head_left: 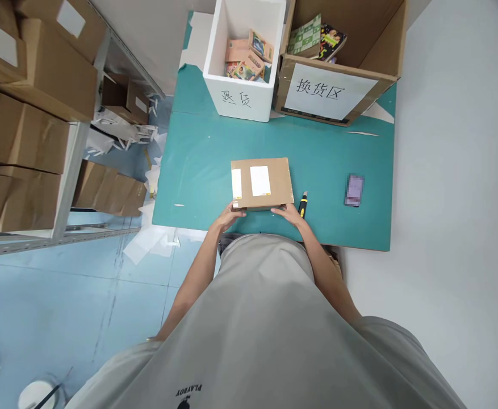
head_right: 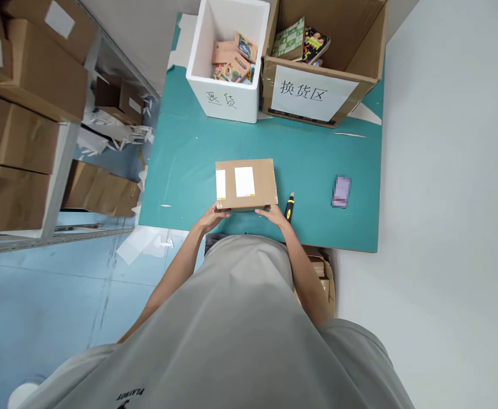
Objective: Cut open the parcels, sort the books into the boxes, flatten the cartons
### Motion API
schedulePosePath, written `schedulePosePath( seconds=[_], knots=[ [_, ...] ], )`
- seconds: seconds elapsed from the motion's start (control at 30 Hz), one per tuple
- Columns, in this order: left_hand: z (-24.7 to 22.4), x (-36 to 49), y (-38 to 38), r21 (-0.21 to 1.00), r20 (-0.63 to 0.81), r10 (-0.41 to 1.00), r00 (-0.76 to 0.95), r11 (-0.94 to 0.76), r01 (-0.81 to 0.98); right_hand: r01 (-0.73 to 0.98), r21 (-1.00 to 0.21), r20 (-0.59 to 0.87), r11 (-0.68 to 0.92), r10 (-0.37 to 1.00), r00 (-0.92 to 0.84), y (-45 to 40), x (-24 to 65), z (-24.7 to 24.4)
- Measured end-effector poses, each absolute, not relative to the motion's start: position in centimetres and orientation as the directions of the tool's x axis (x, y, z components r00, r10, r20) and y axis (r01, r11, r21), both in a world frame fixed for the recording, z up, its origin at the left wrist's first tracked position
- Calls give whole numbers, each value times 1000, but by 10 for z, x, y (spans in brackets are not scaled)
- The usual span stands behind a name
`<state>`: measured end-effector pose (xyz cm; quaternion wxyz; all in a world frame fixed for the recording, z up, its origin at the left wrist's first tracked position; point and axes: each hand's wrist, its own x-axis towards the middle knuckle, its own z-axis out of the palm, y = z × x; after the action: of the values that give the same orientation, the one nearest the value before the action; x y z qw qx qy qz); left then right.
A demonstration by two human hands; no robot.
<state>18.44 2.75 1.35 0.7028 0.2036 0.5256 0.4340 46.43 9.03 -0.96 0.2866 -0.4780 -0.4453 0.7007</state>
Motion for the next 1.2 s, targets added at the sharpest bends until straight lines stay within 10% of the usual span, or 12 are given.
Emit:
schedulePosePath(
  seconds=[0.63,0.8,1.0,1.2],
  knots=[
    [-4,199,6,877,-479,831,-282,470,-103,229,-922,-337,-311,938,-82,66,477,10],
    [-13,199,-3,838,-543,807,-231,540,-81,309,-876,-403,-371,914,-47,49,492,0],
    [-10,168,7,673,-679,687,258,723,-155,254,-833,-551,-491,771,-319,63,529,3],
    [-16,151,62,528,-749,641,166,730,-434,173,-770,-637,-614,728,-252,122,531,6]
  ],
)
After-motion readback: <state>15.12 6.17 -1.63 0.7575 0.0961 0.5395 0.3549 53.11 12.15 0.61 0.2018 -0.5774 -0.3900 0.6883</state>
